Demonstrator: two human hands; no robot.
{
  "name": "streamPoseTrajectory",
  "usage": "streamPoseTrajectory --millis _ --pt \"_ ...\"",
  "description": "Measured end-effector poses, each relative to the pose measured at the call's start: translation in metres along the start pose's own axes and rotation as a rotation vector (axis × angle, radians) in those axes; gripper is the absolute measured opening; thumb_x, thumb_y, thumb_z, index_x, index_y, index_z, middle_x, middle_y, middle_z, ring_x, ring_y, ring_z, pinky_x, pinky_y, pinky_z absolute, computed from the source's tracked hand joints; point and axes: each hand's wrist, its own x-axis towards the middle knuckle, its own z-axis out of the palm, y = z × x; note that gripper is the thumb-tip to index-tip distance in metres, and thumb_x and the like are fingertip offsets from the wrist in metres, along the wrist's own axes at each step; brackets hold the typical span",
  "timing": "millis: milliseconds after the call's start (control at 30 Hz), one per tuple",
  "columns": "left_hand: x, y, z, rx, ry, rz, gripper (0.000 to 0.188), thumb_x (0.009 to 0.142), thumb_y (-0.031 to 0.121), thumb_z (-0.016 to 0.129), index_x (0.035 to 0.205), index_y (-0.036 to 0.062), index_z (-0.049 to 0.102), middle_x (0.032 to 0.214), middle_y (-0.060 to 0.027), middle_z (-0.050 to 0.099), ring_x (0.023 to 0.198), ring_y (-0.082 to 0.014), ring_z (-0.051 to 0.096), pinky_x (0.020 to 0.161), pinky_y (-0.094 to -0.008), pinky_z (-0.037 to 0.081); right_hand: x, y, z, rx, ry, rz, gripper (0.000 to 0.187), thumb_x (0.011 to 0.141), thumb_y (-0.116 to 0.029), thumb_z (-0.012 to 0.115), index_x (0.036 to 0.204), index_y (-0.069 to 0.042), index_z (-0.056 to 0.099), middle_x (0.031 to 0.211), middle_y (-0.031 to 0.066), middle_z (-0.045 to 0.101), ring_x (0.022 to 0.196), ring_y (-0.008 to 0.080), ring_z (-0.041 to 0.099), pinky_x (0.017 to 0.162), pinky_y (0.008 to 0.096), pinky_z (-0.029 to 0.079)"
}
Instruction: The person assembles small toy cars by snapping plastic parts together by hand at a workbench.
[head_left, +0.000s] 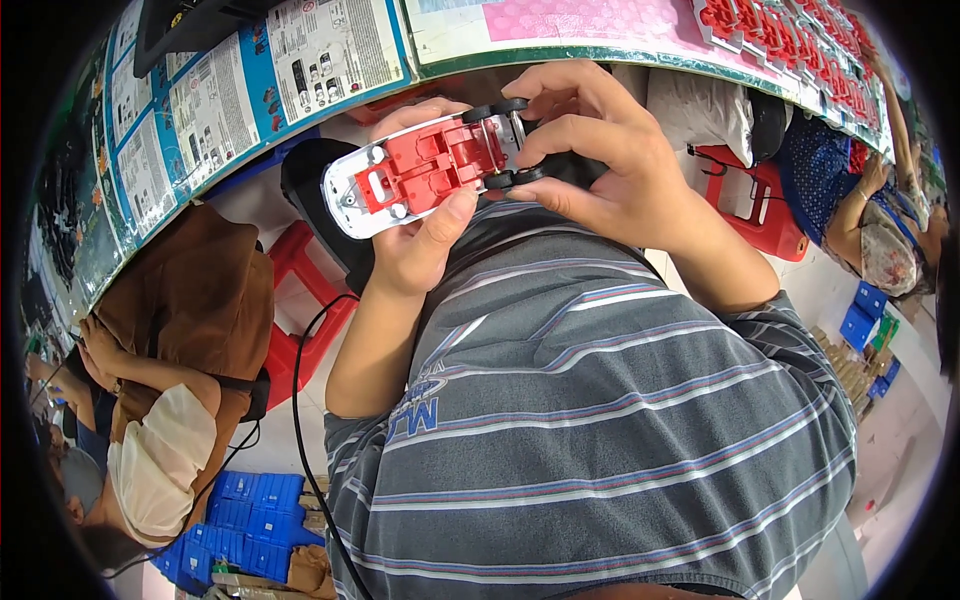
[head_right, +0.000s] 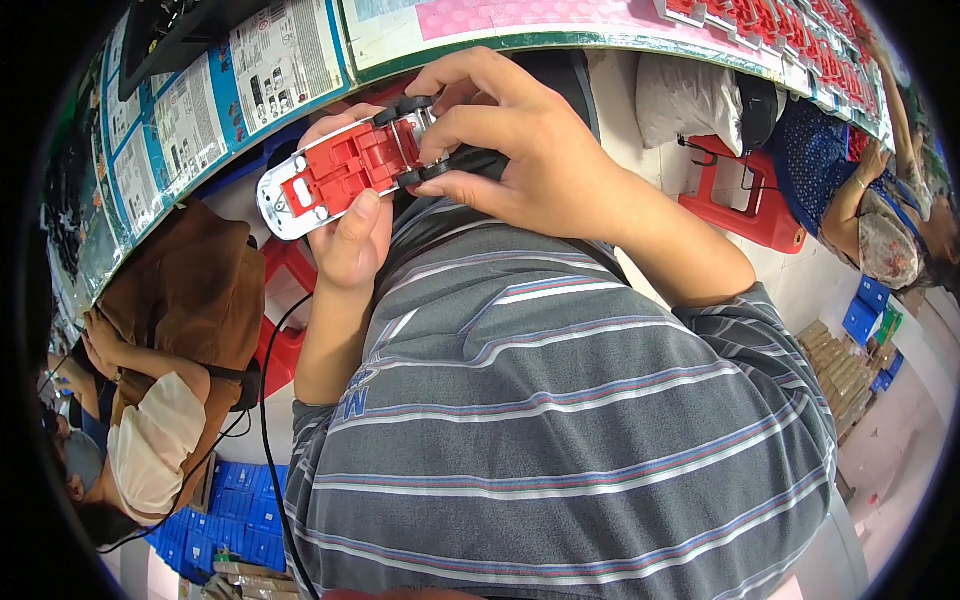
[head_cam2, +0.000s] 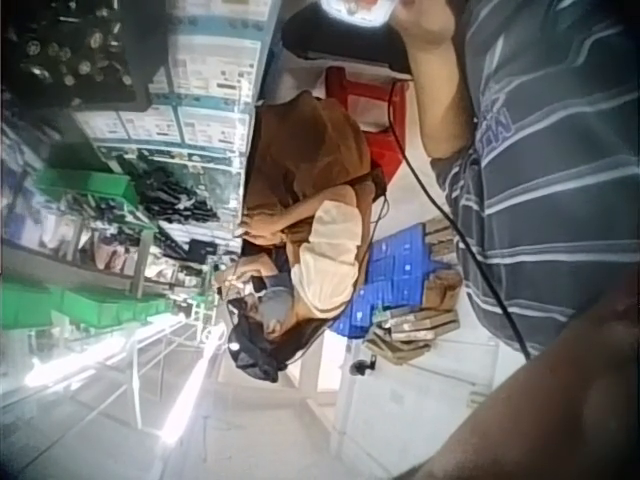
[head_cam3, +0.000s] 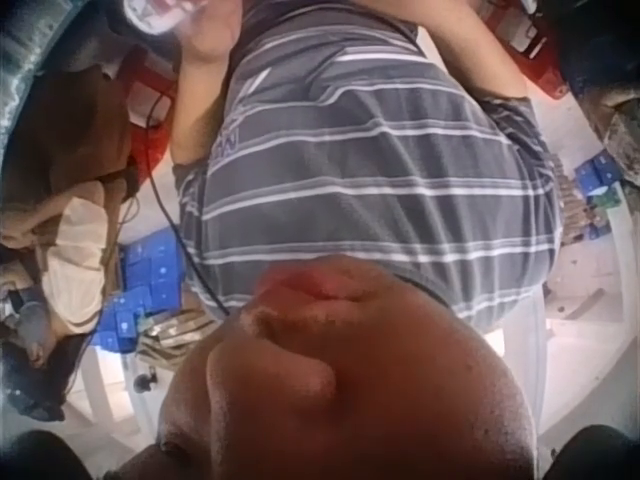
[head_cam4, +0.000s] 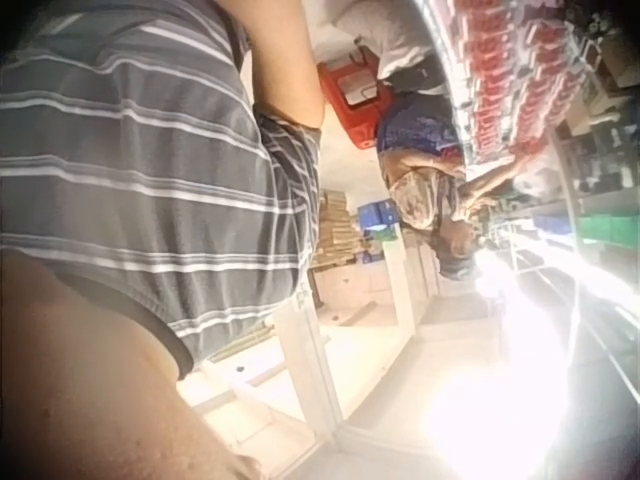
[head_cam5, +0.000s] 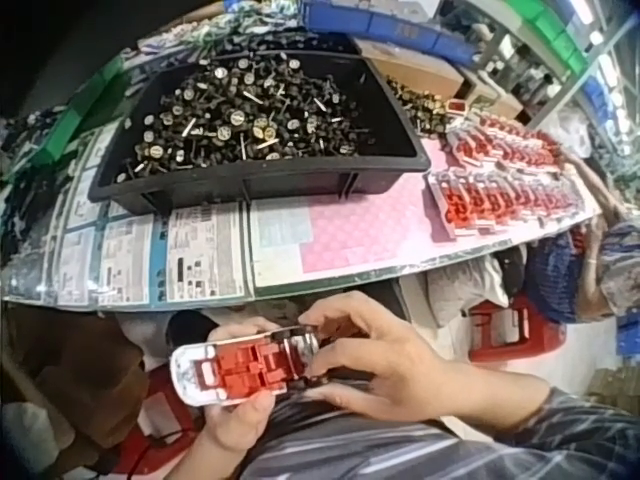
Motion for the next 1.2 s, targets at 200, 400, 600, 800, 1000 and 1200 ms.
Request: streamPoseTrajectory --millis 200,400,600,800,1000,1200 --pt "0.0004 0.0 0.0015 -0.002 0.014 -0.006 0.061 0.086 0.01 0.071 0.139 0.0013 0.041 0.136 -0.0183 0.051 0.121 -0.0233 0.057 0.105 -0.038 0.048 -0.0037 -0.001 0.0051 0.039 0.047 0.027 0.024 0.072 -0.004 0.087 0.09 -0.002 0.072 0.126 0.0138 0.057 0.1 0.0234 0.064 0.084 0.0337 0.055" --pt "-0.0002 -0.0018 0.0002 -0.014 0.012 0.001 0.061 0.086 0.01 0.071 0.139 0.0011 0.041 0.136 -0.019 0.051 0.121 -0.0244 0.056 0.105 -0.0385 0.048 -0.0026 -0.0022 0.0061 0.022 0.052 0.008 0.024 0.073 -0.004 0.087 0.091 -0.001 0.071 0.125 0.0141 0.057 0.101 0.0241 0.064 0.084 0.0339 0.055" --pt "-0.0002 -0.0003 0.0009 -0.044 0.011 -0.015 0.061 0.086 0.011 0.072 0.139 0.0012 0.041 0.136 -0.0195 0.051 0.121 -0.0245 0.056 0.105 -0.0387 0.048 -0.0037 -0.0019 0.0033 0.014 0.024 0.018 0.039 0.073 -0.008 0.088 0.106 -0.003 0.069 0.124 0.013 0.057 0.102 0.0224 0.064 0.083 0.0311 0.057" --pt "0.0008 0.0003 0.002 -0.003 -0.009 -0.012 0.061 0.086 0.011 0.072 0.138 0.0013 0.042 0.136 -0.0196 0.051 0.121 -0.0242 0.056 0.105 -0.0386 0.047 -0.0042 0.0017 0.0023 0.026 0.039 0.001 0.054 0.072 -0.012 0.09 0.12 -0.004 0.065 0.124 0.0121 0.058 0.099 0.0216 0.064 0.081 0.0307 0.058" --pt "0.0012 -0.0005 0.0006 -0.01 -0.011 -0.016 0.062 0.086 0.011 0.072 0.138 0.0014 0.042 0.136 -0.0195 0.051 0.122 -0.0247 0.056 0.105 -0.0391 0.047 -0.0031 0.0024 0.0016 0.027 0.057 -0.007 0.061 0.072 -0.013 0.091 0.126 -0.005 0.063 0.123 0.0119 0.059 0.097 0.0211 0.064 0.081 0.0308 0.058" --pt "0.003 0.0001 0.0009 -0.003 -0.02 -0.013 0.063 0.086 0.011 0.072 0.14 0.0017 0.041 0.137 -0.0196 0.05 0.121 -0.0251 0.057 0.103 -0.0385 0.05 -0.0005 0.0039 0.0001 0.01 0.041 -0.004 0.06 0.073 -0.013 0.09 0.125 -0.003 0.063 0.123 0.0126 0.059 0.099 0.0209 0.065 0.083 0.0304 0.058"
